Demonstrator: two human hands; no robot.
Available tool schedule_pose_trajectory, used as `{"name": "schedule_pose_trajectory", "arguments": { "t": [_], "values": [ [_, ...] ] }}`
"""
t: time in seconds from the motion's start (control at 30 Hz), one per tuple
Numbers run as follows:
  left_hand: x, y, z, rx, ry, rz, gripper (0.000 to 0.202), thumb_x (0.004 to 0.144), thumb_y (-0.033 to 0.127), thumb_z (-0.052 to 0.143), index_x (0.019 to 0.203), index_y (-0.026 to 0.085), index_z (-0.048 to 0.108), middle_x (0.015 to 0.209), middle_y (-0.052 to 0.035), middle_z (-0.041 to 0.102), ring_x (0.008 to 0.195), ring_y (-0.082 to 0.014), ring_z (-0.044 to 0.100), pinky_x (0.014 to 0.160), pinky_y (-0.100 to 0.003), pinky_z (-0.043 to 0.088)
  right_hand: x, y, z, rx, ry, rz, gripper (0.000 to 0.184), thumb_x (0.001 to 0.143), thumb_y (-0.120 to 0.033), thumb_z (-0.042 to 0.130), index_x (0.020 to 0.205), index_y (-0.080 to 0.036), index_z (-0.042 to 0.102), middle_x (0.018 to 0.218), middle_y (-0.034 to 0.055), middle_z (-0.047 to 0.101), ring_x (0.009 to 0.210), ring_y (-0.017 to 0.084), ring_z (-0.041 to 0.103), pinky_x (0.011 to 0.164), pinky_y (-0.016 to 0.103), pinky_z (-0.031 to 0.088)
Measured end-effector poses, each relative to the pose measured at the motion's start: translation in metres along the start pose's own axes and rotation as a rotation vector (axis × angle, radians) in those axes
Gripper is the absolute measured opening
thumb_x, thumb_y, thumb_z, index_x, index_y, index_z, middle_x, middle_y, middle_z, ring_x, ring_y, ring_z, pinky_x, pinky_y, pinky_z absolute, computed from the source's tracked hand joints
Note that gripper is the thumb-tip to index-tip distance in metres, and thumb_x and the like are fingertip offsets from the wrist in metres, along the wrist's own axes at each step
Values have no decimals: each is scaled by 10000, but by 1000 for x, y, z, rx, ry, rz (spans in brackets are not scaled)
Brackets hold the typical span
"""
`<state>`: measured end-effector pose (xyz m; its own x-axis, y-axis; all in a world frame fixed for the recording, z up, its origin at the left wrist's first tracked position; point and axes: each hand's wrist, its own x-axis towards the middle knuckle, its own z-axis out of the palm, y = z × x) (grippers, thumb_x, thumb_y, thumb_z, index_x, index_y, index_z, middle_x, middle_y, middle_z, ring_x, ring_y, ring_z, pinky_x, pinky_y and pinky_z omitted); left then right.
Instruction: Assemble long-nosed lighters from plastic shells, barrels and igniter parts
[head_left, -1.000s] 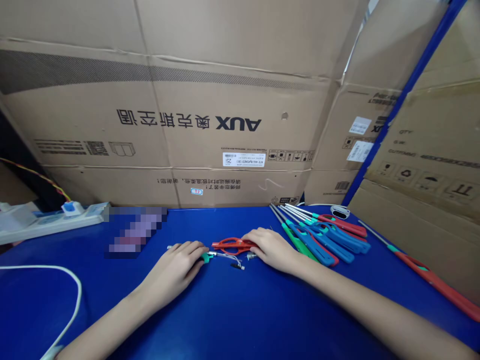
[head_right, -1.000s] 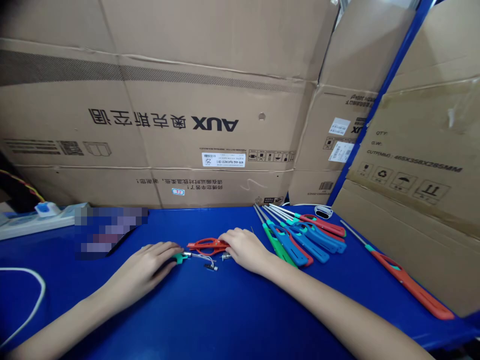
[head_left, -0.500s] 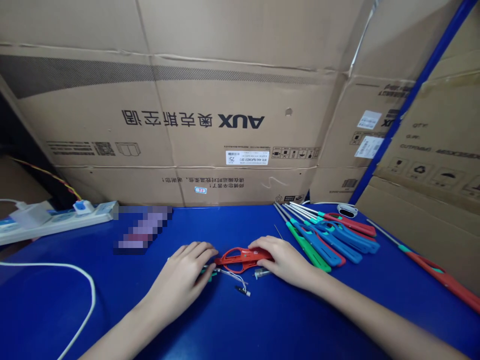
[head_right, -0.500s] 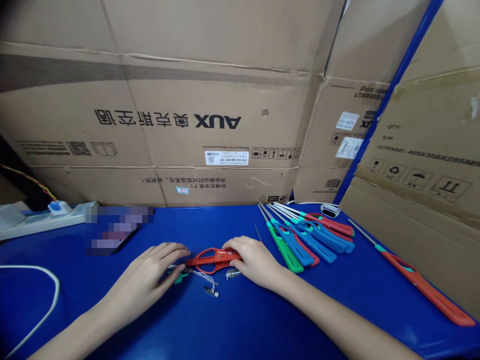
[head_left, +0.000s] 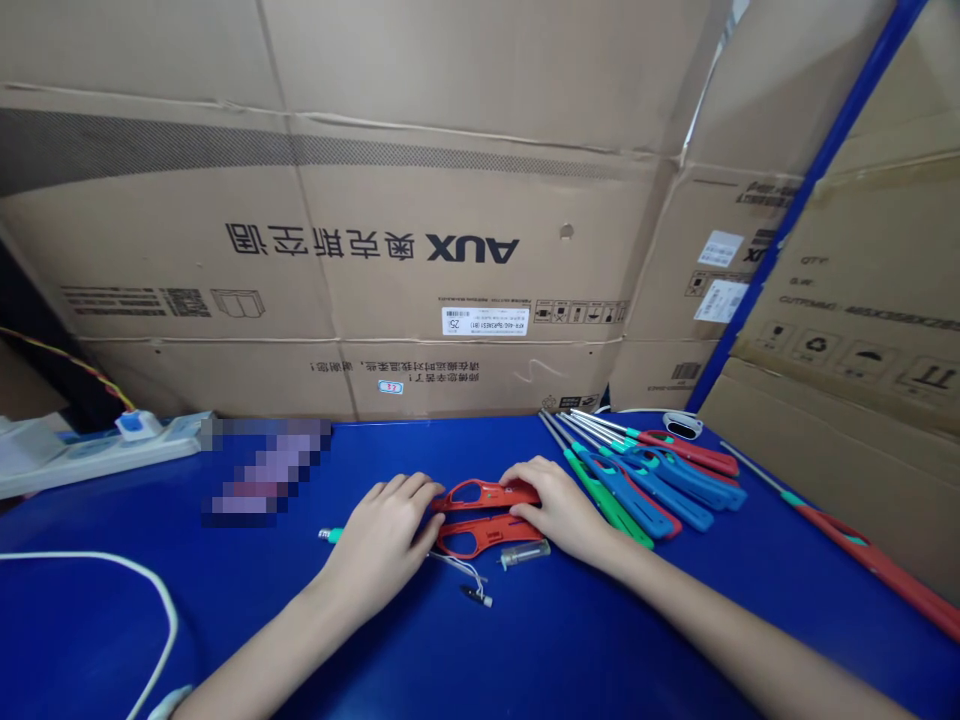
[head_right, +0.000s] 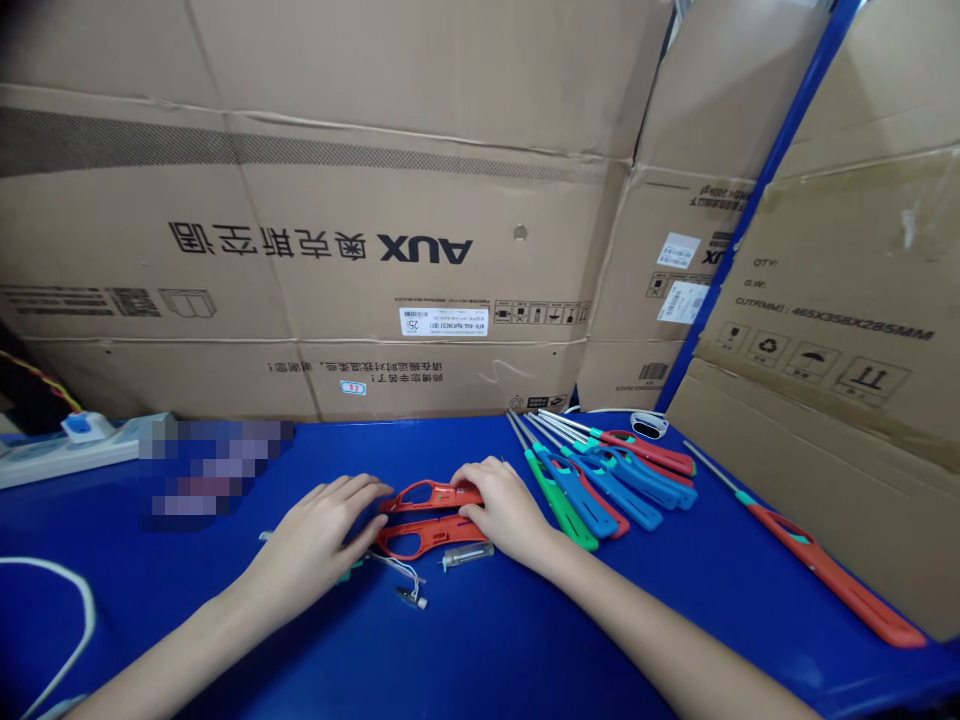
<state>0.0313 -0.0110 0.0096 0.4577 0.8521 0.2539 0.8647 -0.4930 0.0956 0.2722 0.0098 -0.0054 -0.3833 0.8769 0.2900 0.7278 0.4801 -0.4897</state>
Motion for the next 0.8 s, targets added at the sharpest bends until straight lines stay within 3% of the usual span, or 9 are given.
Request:
{"name": "schedule_pose_trajectory", "arguments": {
  "t": [0.3, 0.53, 0.7, 0.8],
  "values": [
    [-4, -8, 10, -56, 8, 32, 249, 922, 238, 420, 1072, 216, 616, 1059, -54, 631, 931, -219, 586, 780, -352, 429, 6, -2, 2, 9, -55, 10, 250, 774, -104, 684, 984, -228, 633, 957, 25, 631, 952, 199, 534, 893, 364, 377],
    [-3, -9, 10, -49, -16, 48, 254, 927, 239, 420, 1054, 215, 638, 1020, -62, 628, 909, -224, 582, 747, -348, 430, 5, 1, 0, 49, -59, -70, 309, 797, -170, 693, 1088, -225, 602, 1109, 48, 631, 1086, 209, 517, 968, 390, 348],
    [-3, -11, 10, -40, -13, 51, 239, 933, 234, 425, 1045, 219, 636, 1033, -58, 623, 928, -222, 574, 769, -350, 436, 0, -7, -11, -21, -45, -145, 85, 851, -119, 606, 890, -194, 611, 921, 19, 652, 907, 177, 546, 873, 343, 371],
    [-4, -8, 5, -97, 7, 142, 248, 940, 209, 408, 1068, 224, 619, 1078, -55, 610, 960, -209, 558, 814, -352, 432, -5, -10, -19, -84, -123, -181, 84, 851, -134, 611, 784, -181, 590, 812, 3, 623, 824, 165, 539, 867, 348, 357]
  ]
}}
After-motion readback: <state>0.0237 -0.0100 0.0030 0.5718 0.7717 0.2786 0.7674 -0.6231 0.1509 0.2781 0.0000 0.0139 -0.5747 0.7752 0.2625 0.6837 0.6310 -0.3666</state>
